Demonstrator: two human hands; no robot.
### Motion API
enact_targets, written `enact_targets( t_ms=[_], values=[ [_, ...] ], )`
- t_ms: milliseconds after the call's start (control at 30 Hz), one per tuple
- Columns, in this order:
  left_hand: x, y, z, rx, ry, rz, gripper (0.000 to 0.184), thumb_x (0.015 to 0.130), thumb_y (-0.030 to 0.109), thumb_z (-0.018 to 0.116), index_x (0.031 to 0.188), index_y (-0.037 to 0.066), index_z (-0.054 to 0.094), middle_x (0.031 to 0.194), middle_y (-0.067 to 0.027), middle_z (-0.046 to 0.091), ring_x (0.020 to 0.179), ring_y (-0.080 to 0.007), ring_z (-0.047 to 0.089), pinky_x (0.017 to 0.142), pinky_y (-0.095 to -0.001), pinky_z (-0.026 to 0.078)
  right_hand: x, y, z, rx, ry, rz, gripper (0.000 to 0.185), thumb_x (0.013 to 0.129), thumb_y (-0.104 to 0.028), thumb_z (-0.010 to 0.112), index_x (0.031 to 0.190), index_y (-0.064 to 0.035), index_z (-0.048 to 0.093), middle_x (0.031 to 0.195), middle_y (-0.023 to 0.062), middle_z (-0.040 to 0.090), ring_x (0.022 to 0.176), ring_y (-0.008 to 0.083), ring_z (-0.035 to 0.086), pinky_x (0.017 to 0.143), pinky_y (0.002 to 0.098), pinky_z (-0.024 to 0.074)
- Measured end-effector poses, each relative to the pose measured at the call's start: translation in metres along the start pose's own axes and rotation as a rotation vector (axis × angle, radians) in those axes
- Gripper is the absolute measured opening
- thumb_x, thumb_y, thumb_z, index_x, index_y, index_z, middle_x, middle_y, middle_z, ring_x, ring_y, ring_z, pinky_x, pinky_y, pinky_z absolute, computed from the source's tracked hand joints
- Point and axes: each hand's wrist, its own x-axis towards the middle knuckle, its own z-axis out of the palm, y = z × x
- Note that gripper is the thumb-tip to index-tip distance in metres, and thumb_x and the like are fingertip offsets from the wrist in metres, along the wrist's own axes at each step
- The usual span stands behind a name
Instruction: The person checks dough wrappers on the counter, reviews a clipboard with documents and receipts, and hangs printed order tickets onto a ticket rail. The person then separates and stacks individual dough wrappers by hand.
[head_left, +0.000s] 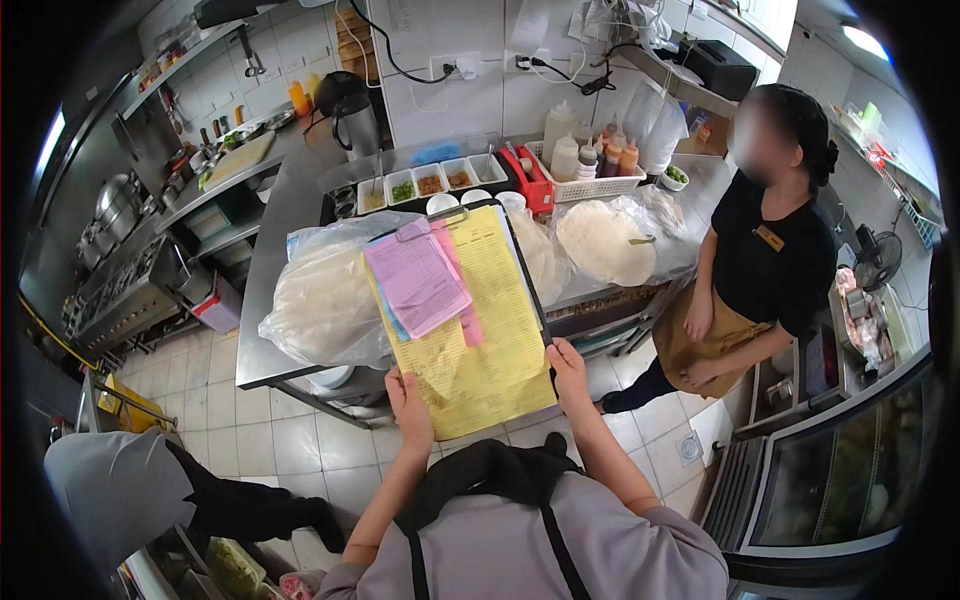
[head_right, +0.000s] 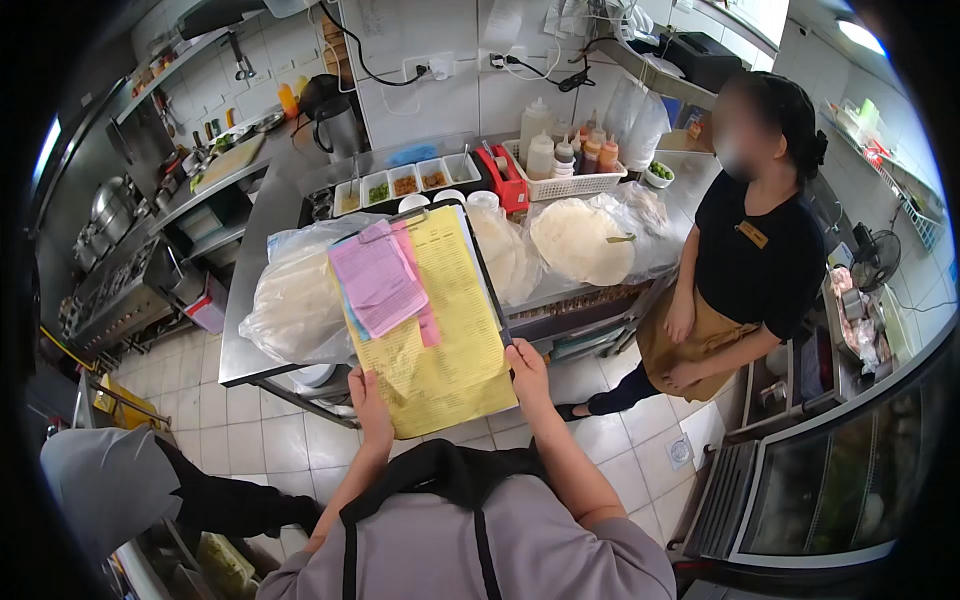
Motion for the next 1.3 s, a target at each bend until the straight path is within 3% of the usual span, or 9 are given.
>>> enact_targets(
  t_ms=[133,233,333,433,633,933,1167,1200,1300],
  values=[
    [-0.006,0.003,0.011,0.172,-0.058,0.180,0.034,0.091,0.005,0.044,0.123,-0.002,0.033,0.113,-0.0085,0.048,0.097,-0.0138,0.049,0.085,-0.0260,0.040,0.004,0.003,-0.004,0.009,0.058,0.016,0.016,0.093,-0.011,0.045,0.097,-0.0007,0.056,0.085,-0.0019,0.055,0.080,0.0063,0.047,0.075,0.0210,0.0372],
    [-0.009,-0.001,0.006,0.212,-0.107,0.048,0.035,0.088,0.002,0.048,0.121,-0.001,0.039,0.115,-0.0092,0.047,0.103,-0.0156,0.048,0.085,-0.0286,0.041,0.008,0.005,-0.007,0.008,0.099,-0.041,0.016,0.093,-0.011,0.045,0.097,-0.0003,0.056,0.085,-0.0012,0.056,0.079,0.0064,0.048,0.074,0.0205,0.0377],
    [-0.003,-0.003,0.006,0.562,-0.135,0.246,0.034,0.082,-0.001,0.054,0.115,-0.002,0.045,0.111,-0.0129,0.050,0.102,-0.0204,0.050,0.081,-0.0296,0.043,0.013,0.009,-0.018,-0.063,0.143,-0.061,0.017,0.093,-0.011,0.044,0.096,-0.0005,0.057,0.083,-0.0010,0.056,0.076,0.0060,0.048,0.072,0.0200,0.0381],
    [0.001,-0.005,0.011,0.660,-0.196,0.203,0.038,0.076,-0.001,0.058,0.113,-0.002,0.047,0.112,-0.0163,0.049,0.103,-0.0273,0.050,0.084,-0.0338,0.042,0.029,0.011,-0.035,-0.051,0.130,-0.028,0.017,0.094,-0.011,0.043,0.095,-0.0006,0.057,0.080,-0.0012,0.055,0.074,0.0056,0.047,0.069,0.0200,0.0383],
    [0.011,0.011,0.040,1.090,-0.304,0.521,0.047,0.070,0.004,0.064,0.114,-0.001,0.047,0.116,-0.0174,0.048,0.109,-0.0339,0.046,0.094,-0.0411,0.037,0.063,0.036,-0.050,-0.122,0.171,0.015,0.016,0.092,-0.011,0.045,0.094,-0.0010,0.057,0.077,-0.0018,0.055,0.071,0.0063,0.047,0.068,0.0211,0.0385],
    [0.054,-0.025,0.057,1.118,-0.365,0.517,0.021,0.075,0.009,0.061,0.096,0.004,0.061,0.108,-0.0114,0.056,0.108,-0.0317,0.048,0.093,-0.0432,0.035,0.102,0.058,-0.068,-0.142,0.111,0.157,0.013,0.090,-0.009,0.048,0.095,0.0000,0.055,0.079,0.0023,0.058,0.073,0.0097,0.051,0.067,0.0239,0.0409],
    [0.070,-0.032,0.073,1.325,-0.324,0.528,0.012,0.073,0.013,0.061,0.085,0.008,0.061,0.090,-0.0042,0.060,0.090,-0.0227,0.053,0.076,-0.0381,0.034,0.098,0.041,-0.066,-0.549,0.119,-0.134,0.021,0.084,-0.002,0.052,0.105,-0.0016,0.048,0.083,0.0081,0.052,0.074,0.0159,0.053,0.072,0.0254,0.0421],
    [0.075,-0.033,0.074,1.328,-0.350,0.514,0.013,0.073,0.013,0.061,0.085,0.007,0.061,0.089,-0.0045,0.060,0.090,-0.0234,0.053,0.076,-0.0392,0.035,0.097,0.023,-0.060,-0.623,0.112,-0.068,0.035,0.079,0.002,0.054,0.112,-0.0028,0.047,0.087,0.0123,0.050,0.078,0.0244,0.054,0.074,0.0291,0.0434],
    [0.093,-0.027,0.079,1.285,-0.506,0.251,0.026,0.072,0.017,0.064,0.095,0.005,0.060,0.096,-0.0077,0.060,0.096,-0.0264,0.052,0.084,-0.0432,0.036,0.105,-0.009,-0.060,-0.935,-0.047,-0.425,0.046,0.071,0.005,0.056,0.115,-0.0065,0.050,0.094,0.0136,0.050,0.084,0.0303,0.052,0.076,0.0348,0.0439]
  ],
)
